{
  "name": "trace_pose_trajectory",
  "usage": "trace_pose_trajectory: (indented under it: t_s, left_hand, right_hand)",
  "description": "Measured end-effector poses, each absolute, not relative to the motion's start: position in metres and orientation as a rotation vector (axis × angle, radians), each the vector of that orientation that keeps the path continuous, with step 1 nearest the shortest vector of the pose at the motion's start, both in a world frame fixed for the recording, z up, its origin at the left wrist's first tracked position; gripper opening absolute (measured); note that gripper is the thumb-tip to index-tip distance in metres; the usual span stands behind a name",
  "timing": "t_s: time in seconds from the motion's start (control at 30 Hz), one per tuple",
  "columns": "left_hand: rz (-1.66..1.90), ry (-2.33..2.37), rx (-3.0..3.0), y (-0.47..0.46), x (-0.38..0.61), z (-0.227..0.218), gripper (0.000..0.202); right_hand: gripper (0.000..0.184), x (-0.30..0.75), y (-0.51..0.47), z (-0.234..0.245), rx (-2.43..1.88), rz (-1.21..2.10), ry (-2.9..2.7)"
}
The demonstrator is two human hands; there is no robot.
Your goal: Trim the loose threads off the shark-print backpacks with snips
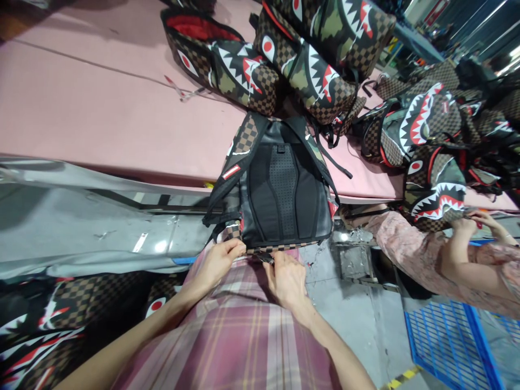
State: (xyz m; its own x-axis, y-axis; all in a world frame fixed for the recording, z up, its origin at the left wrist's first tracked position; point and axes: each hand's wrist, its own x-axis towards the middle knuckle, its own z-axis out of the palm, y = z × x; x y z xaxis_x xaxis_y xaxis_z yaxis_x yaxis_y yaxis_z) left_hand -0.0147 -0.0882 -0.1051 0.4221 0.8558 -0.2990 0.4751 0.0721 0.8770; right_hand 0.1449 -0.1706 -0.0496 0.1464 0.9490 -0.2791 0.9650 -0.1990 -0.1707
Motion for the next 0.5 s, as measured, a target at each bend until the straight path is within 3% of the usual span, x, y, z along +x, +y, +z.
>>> trace_pose_trajectory:
  t_s: [0.23,0.5]
  left_hand:
    - [0.559,1.202,1.323,-0.089,-0.011,-0.104,0.029]
    - [0.575,1.215,1.29,-0.088,-0.008,-0.101,0.031]
  right_hand:
    - [0.018,0.13,-0.157,-0.05,2.297,-0.28,1.965]
    - [0.015,0.121,-0.143,-0.043,2.155,-0.244,1.977]
